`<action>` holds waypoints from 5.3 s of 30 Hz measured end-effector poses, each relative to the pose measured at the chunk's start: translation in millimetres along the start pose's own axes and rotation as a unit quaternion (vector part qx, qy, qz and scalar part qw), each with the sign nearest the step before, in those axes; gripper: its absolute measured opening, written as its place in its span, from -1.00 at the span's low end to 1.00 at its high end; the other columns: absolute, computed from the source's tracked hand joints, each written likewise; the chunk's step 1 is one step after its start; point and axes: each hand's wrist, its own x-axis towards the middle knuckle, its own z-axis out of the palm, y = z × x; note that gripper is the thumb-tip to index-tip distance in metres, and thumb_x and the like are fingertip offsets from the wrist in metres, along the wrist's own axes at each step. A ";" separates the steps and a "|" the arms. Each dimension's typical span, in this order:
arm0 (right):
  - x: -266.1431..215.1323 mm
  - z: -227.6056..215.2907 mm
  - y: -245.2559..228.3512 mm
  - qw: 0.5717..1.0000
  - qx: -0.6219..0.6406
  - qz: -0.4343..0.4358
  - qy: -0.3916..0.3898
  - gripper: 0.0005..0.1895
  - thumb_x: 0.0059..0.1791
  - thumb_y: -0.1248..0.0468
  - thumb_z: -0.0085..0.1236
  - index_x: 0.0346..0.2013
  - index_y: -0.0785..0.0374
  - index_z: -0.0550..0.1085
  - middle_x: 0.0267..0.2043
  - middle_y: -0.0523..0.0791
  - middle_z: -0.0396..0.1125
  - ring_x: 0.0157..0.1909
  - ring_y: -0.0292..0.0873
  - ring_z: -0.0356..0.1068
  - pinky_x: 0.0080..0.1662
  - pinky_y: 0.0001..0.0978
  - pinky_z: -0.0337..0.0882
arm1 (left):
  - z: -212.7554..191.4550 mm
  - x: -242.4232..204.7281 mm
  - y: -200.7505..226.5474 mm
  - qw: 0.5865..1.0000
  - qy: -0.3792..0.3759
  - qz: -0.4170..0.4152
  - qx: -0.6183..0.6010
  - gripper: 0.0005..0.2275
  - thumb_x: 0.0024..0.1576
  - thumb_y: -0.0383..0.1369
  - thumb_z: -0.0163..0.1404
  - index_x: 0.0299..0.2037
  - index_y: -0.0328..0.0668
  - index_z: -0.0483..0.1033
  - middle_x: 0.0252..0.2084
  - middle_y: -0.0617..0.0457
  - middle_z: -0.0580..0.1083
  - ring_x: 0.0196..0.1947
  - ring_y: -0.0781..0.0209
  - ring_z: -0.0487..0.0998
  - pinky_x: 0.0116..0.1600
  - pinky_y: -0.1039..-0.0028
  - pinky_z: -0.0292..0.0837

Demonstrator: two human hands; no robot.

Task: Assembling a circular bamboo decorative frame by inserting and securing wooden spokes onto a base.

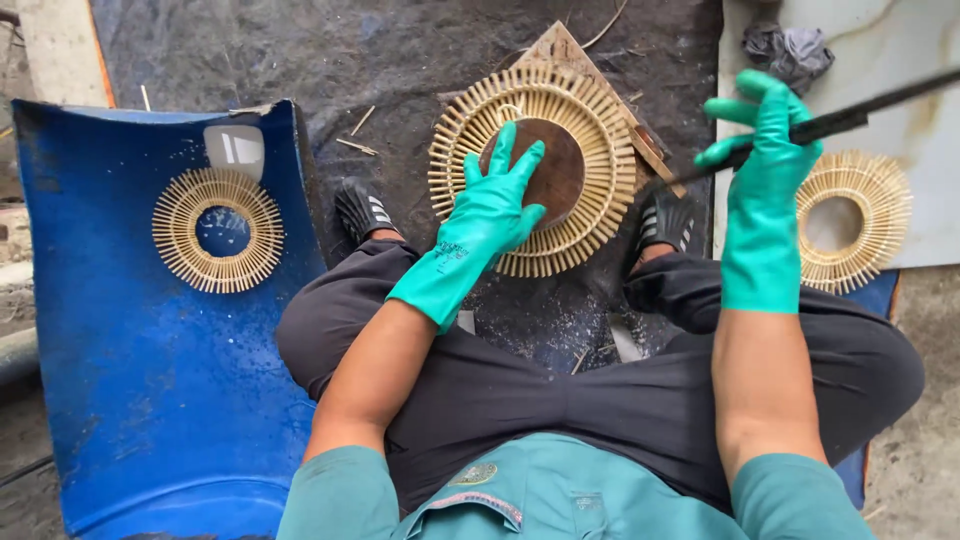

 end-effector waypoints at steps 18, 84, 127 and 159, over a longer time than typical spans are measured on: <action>-21.4 -8.0 73.1 0.923 -0.256 0.255 0.129 -0.72 0.07 0.21 0.32 -0.15 0.36 0.46 -0.41 -0.09 0.45 -0.55 -0.20 0.42 -0.52 -0.33 0.44 | 3.8 -2.0 -17.0 0.991 0.086 0.102 -0.008 -0.41 0.09 -0.07 0.24 0.36 0.36 0.32 0.59 -0.01 -0.15 0.50 -0.53 -0.24 0.42 -0.26 -0.05; -0.5 9.3 -10.6 0.818 -0.535 0.164 -0.133 -0.57 0.08 -0.06 0.44 -0.10 0.25 0.59 -0.36 -0.11 0.48 -0.37 -0.29 0.44 -0.29 -0.31 0.41 | -7.4 -9.9 -1.3 0.990 0.116 -0.063 -0.044 -0.02 -0.14 0.14 0.41 0.47 0.53 0.03 0.55 -0.30 -0.26 0.33 -0.60 0.13 0.19 -0.11 0.41; -184.2 81.3 -67.9 0.903 -0.038 0.428 -0.010 -0.38 0.18 -0.02 -0.34 0.19 0.43 0.44 -0.42 -0.04 0.47 -0.69 -0.31 0.22 -0.63 -0.45 0.28 | -2.2 3.5 -7.4 0.994 0.112 -0.011 -0.008 -0.02 -0.19 0.02 0.48 0.45 0.53 0.09 0.53 -0.25 -0.34 0.38 -0.70 -0.03 0.25 -0.17 0.35; -28.0 12.0 9.4 0.876 -0.448 0.152 -0.095 -0.50 0.13 0.15 0.49 -0.07 0.45 0.35 -0.29 0.00 0.49 -0.38 -0.20 0.54 -0.42 -0.38 0.54 | 5.5 3.2 -14.5 0.980 0.183 0.075 0.020 -0.04 -0.05 0.02 0.45 0.53 0.36 0.06 0.56 -0.21 -0.34 0.37 -0.71 0.05 0.39 -0.17 0.22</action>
